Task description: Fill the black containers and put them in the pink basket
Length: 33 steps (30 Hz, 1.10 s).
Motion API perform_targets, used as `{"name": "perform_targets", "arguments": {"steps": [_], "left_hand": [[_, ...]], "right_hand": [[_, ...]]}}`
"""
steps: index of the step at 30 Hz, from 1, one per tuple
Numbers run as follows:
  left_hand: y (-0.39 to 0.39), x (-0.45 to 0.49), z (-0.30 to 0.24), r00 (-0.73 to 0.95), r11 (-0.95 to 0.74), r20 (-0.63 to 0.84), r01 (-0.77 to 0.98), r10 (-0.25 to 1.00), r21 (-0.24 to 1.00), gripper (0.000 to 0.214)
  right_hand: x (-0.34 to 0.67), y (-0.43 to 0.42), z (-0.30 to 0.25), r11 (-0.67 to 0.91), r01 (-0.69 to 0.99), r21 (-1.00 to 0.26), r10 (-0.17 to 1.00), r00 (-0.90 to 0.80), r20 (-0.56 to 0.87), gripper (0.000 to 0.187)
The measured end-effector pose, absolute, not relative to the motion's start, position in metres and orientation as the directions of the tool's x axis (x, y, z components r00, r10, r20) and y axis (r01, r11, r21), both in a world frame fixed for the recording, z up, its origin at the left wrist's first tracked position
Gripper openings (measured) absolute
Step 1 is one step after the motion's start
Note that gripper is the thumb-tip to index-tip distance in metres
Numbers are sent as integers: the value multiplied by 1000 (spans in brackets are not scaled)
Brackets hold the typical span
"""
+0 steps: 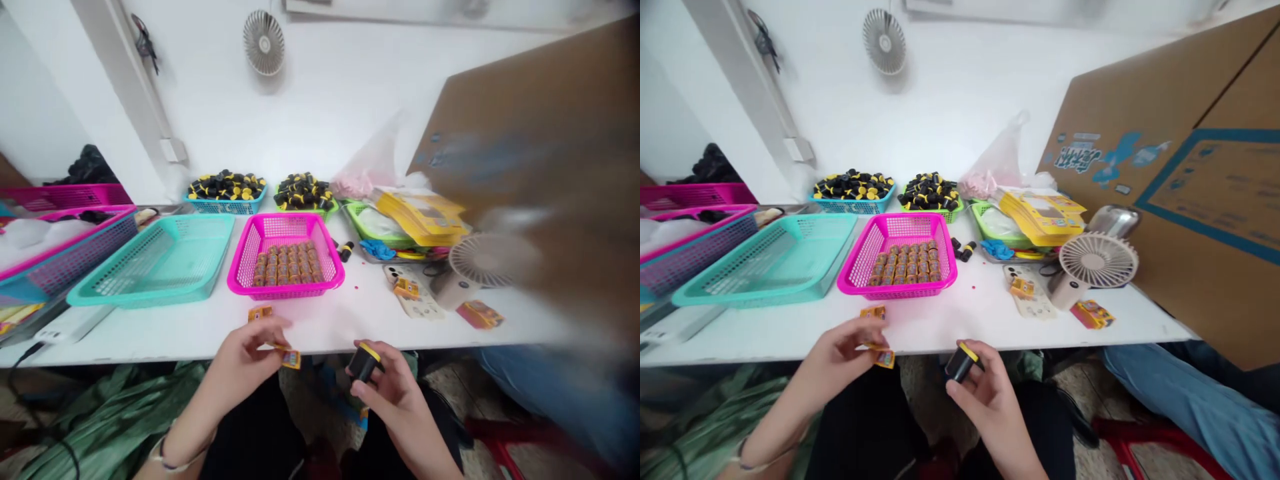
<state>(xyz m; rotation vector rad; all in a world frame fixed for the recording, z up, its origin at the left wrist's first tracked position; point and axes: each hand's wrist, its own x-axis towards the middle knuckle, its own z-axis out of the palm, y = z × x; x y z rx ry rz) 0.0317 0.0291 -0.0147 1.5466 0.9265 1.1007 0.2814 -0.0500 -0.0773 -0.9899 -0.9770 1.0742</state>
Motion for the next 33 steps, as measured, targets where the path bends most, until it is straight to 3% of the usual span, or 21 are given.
{"name": "perform_targets", "arguments": {"steps": [3, 10, 13, 18, 22, 28, 33], "left_hand": [[18, 50, -19, 359, -190, 207, -80, 910, 978, 6], [0, 68, -37, 300, -70, 87, -68, 950, 995, 17], [-9, 68, -45, 344, -142, 119, 41, 931, 989, 33], [-18, 67, -47, 506, -415, 281, 173, 816, 893, 40], [-18, 68, -45, 564, -561, 409, 121, 718, 819, 53], [-21, 66, -48, 551, -506, 432, -20, 714, 862, 59], [-24, 65, -48, 427, -530, 575, -231, 698, 816, 70]], "right_hand": [[266, -46, -60, 184, -278, -943, 978, 151, 147, 40], [262, -56, -34, 196, -423, -884, 978, 151, 144, 19], [259, -59, -28, 244, -435, -867, 955, 263, 137, 15], [251, -61, -19, 310, -420, -853, 925, 342, 168, 11], [248, -69, -15, 318, -407, -856, 924, 334, 184, 8], [244, -75, -20, 246, -388, -888, 961, 214, 173, 7], [241, -73, -23, 279, -406, -870, 955, 211, 208, 8]]}}
